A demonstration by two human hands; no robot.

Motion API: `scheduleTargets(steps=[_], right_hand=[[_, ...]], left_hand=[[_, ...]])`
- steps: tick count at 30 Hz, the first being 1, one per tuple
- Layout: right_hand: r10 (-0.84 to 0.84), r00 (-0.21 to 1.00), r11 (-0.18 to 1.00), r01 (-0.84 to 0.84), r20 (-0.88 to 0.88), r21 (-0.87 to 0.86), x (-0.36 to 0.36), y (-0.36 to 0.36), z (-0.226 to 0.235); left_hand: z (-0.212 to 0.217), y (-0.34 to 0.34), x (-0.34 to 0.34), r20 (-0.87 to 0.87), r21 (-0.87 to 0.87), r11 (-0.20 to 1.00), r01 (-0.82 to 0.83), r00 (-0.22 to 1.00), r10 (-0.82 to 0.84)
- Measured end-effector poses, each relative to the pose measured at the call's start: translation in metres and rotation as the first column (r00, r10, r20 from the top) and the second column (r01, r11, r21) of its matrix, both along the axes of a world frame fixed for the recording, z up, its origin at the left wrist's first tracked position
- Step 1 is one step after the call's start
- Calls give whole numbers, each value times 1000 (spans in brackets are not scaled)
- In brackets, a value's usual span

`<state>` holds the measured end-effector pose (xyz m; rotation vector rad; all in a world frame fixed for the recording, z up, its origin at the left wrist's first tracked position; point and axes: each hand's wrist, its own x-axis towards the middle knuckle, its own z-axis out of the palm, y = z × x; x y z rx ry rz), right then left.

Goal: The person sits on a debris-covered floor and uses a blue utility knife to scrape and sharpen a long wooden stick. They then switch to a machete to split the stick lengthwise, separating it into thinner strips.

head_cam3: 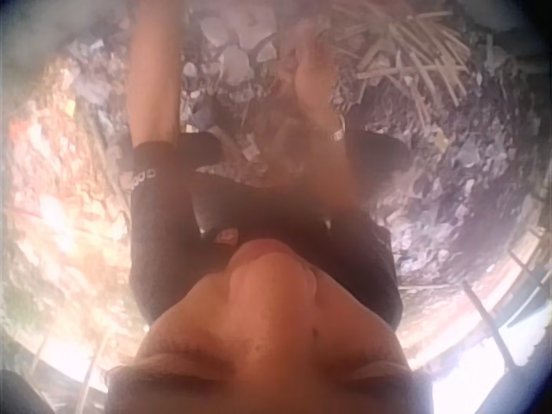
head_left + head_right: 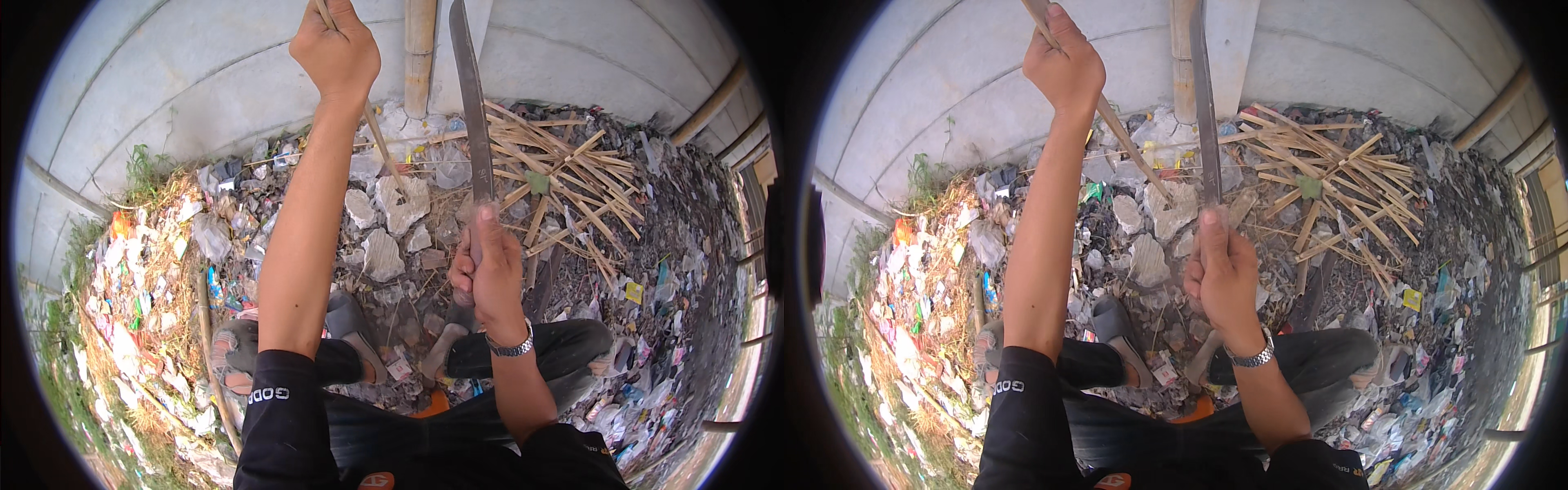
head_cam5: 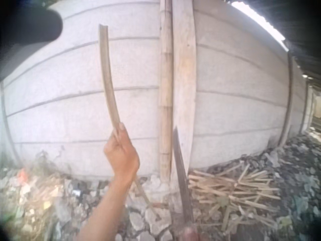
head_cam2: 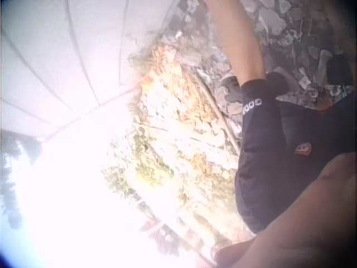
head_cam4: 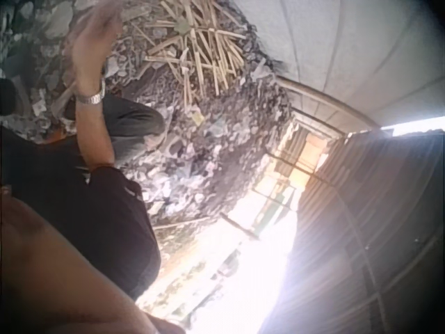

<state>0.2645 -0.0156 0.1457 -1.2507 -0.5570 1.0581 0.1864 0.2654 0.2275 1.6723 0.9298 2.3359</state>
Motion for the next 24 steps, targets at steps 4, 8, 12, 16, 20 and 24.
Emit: scheduleTargets(steps=[4,8,12,16,20,24], right_hand=[[-17,1000,979,16,5,204,-1,0,50],[-104,994,884,78,31,461,-18,6,38],[3,999,998,-6,41,57,-33,3,-128],[-79,974,795,-68,-213,-602,-33,-22,-219],[-74,988,920,16,-134,-392,-16,-3,-151],[-43,995,994,51,-89,95,-10,30,-53]], left_hand=[[-19,1,12,-4,-61,998,-11,1000,11],[-21,8,17,-22,-71,997,17,1000,-19],[-17,1,27,-28,-71,995,67,997,-69],[-18,-5,20,-32,-108,992,65,997,-69],[-26,2,15,-25,-54,996,73,997,-74],[-24,9,11,-24,-77,997,-17,1000,15]])
